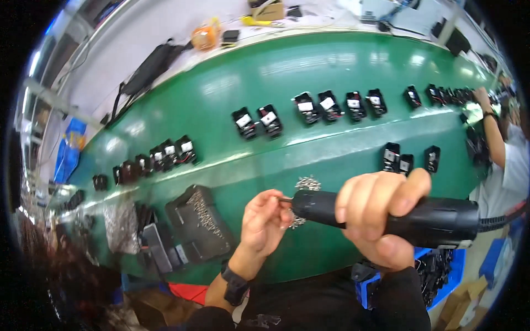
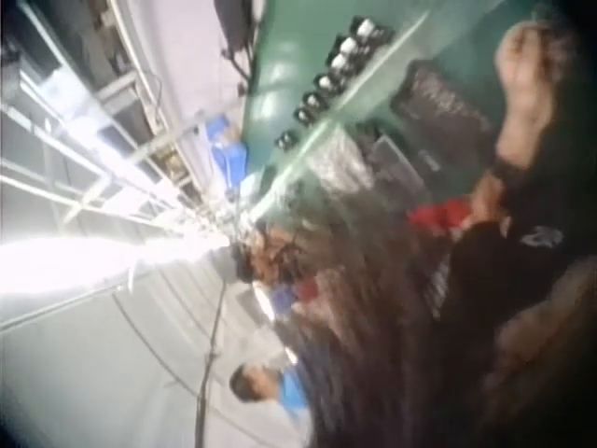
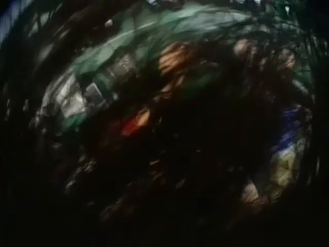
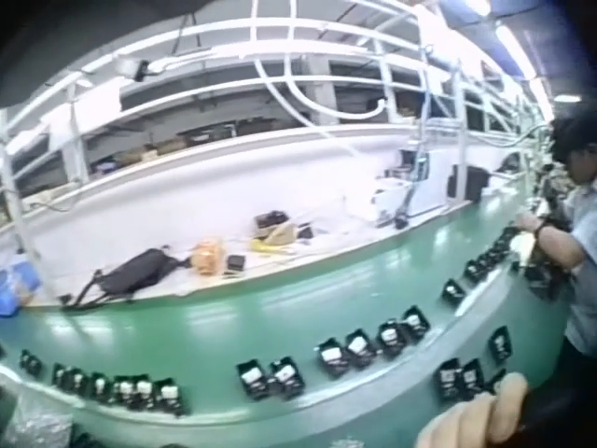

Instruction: Assembling electronic components by picking up and fastening small screws using a magnetic electric screwdriver.

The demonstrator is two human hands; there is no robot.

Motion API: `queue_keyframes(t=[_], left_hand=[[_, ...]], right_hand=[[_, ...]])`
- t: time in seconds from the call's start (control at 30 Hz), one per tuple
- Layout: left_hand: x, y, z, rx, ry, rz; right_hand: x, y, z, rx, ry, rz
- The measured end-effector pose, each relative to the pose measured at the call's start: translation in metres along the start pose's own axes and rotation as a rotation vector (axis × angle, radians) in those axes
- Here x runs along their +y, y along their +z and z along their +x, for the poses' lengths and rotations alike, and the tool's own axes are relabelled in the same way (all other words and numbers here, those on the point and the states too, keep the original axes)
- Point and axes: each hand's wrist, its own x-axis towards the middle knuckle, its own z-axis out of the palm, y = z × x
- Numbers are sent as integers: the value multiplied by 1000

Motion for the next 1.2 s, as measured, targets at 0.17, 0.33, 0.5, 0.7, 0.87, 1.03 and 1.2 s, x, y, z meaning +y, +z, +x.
queue_keyframes(t=[0.17,0.33,0.5,0.7,0.87,1.03,1.2], left_hand=[[-10,6,5,-47,-5,-93],[-13,17,11,41,6,-116],[-8,27,23,19,31,-140],[48,41,43,-487,260,1397],[85,15,138,-159,816,2110],[91,-20,160,-151,596,2210],[92,-19,168,-187,599,2100]], right_hand=[[-16,-21,2,-137,30,12],[-12,-23,5,-149,0,29],[-9,-24,20,-197,-41,6],[43,-38,58,-209,-39,-213],[74,-47,81,-191,-33,-190],[128,-40,81,-122,-5,-291],[145,-48,93,-114,18,-261]])
